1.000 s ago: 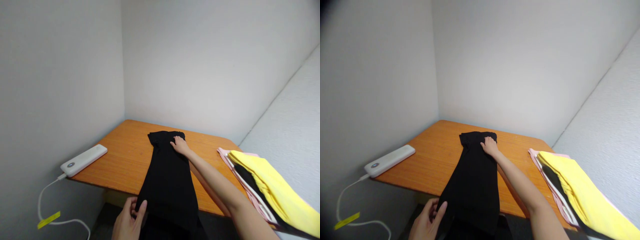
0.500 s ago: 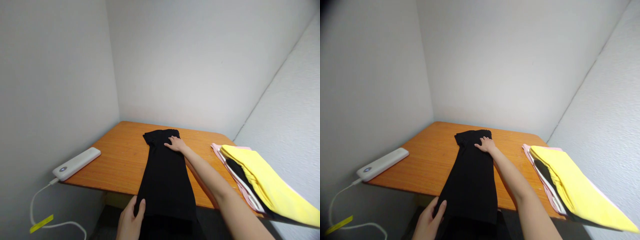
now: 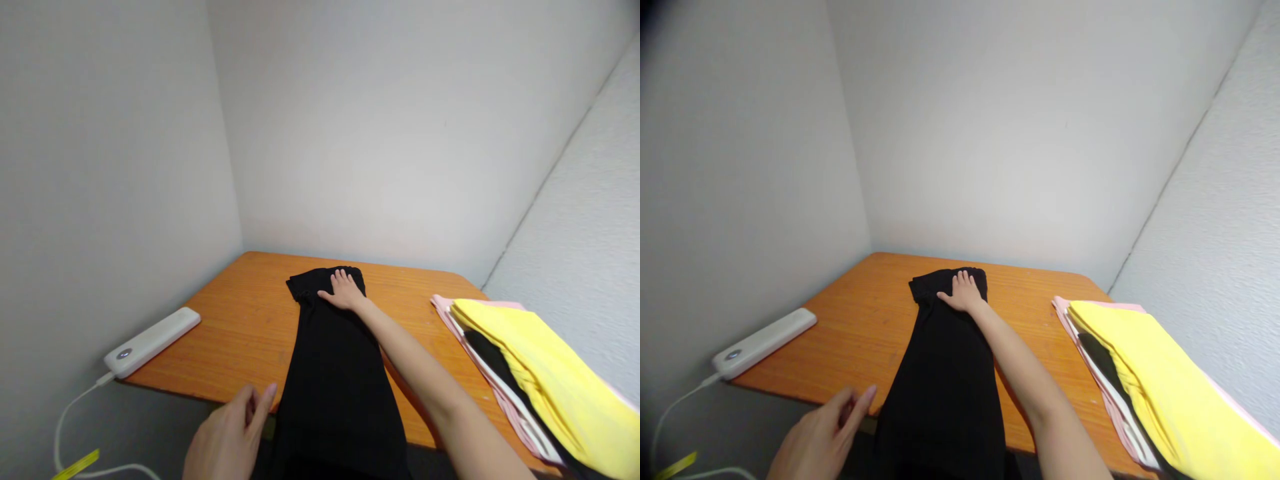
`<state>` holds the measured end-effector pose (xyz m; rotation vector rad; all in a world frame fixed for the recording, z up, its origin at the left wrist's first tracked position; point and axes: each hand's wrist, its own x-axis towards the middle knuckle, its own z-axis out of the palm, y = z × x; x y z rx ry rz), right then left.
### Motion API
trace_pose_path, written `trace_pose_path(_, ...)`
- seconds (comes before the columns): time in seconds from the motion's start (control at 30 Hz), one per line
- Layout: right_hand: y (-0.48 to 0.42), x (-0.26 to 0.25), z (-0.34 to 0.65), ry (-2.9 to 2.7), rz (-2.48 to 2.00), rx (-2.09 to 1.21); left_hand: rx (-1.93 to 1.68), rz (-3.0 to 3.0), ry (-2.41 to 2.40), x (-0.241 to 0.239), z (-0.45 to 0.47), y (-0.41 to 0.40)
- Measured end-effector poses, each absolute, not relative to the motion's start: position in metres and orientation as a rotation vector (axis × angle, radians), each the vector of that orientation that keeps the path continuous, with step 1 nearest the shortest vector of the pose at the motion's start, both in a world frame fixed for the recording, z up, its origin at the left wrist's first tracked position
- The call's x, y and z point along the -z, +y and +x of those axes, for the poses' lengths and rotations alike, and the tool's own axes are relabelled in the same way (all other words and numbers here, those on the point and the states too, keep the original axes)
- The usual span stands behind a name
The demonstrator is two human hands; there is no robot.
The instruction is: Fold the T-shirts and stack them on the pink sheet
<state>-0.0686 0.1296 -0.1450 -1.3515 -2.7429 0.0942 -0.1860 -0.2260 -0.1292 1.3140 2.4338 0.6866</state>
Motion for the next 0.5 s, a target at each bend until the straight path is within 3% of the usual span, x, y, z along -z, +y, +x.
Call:
trace_pose_path(0.17,0.105,0.167,-0.08,-2.759,-1.208,-0.144,-0.72,1.542,2.559,0.094,-0.218,-0.153)
trace_pose_path(0.5,0.101,0.17,-0.079,-2.702,-1.174,-0.192,-0.484,1.609,2.649,0.104,-0.268,0.033)
